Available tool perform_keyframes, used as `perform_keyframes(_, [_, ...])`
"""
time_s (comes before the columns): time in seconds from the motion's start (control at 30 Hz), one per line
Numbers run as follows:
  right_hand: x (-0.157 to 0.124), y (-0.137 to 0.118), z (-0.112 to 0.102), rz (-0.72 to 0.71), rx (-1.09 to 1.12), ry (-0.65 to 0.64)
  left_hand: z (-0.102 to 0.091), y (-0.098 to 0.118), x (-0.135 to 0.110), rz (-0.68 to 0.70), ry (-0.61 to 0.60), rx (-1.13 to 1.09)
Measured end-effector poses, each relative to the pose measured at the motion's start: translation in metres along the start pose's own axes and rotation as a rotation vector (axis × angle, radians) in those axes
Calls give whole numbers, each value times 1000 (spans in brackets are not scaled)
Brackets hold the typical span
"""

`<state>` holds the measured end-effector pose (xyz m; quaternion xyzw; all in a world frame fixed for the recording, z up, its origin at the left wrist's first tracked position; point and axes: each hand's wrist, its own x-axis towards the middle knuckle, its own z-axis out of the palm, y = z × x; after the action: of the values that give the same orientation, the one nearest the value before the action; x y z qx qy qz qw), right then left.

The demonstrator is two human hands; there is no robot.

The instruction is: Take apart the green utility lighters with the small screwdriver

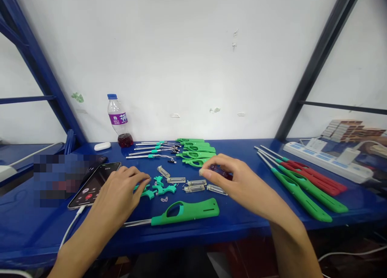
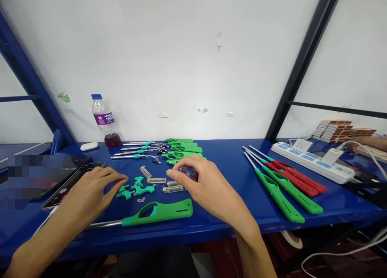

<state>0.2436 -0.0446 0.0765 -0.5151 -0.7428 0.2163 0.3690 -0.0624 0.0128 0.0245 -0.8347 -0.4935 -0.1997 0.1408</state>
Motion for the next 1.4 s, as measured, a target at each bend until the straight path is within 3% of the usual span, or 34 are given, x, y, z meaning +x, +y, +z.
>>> perform_keyframes(0.2, [-4, 3, -7, 70, -53, -77, -6, 7, -18, -37, 10, -169])
perform_keyframes(0.37, [-5, 16, 9, 124, -205, -324, -12, 23, -41, 49, -222, -249])
perform_keyframes(0.47, [-3, 18, 22, 153, -350, -407, -8, 32, -40, 45, -359, -284])
perform_keyframes(0.53, [0, 16, 25, 148, -414, -447, -5, 33, -36, 67, -376, -302])
perform_keyframes(0.67, [1, 12, 11, 76, -390, -486, -9, 32, -29, 187, -215, -260])
perform_keyframes(0.8, [-3, 9, -18, 88, -89, -503, -23, 40, -24, 262, 62, -238])
perform_keyframes(0.97, [-15, 6, -36, 168, 103, -391, -29, 55, -24, 393, 386, -176])
perform_keyframes(1.03, [-18, 3, -37, 156, 58, -338, -28, 57, -24, 433, 406, -164])
perform_keyframes(1.27, [-20, -6, -29, 80, -189, -285, -36, 59, -21, 425, 301, -200])
perform_keyframes(1.4, [-21, -8, -19, -59, -330, -108, -37, 54, -22, 374, 263, -272])
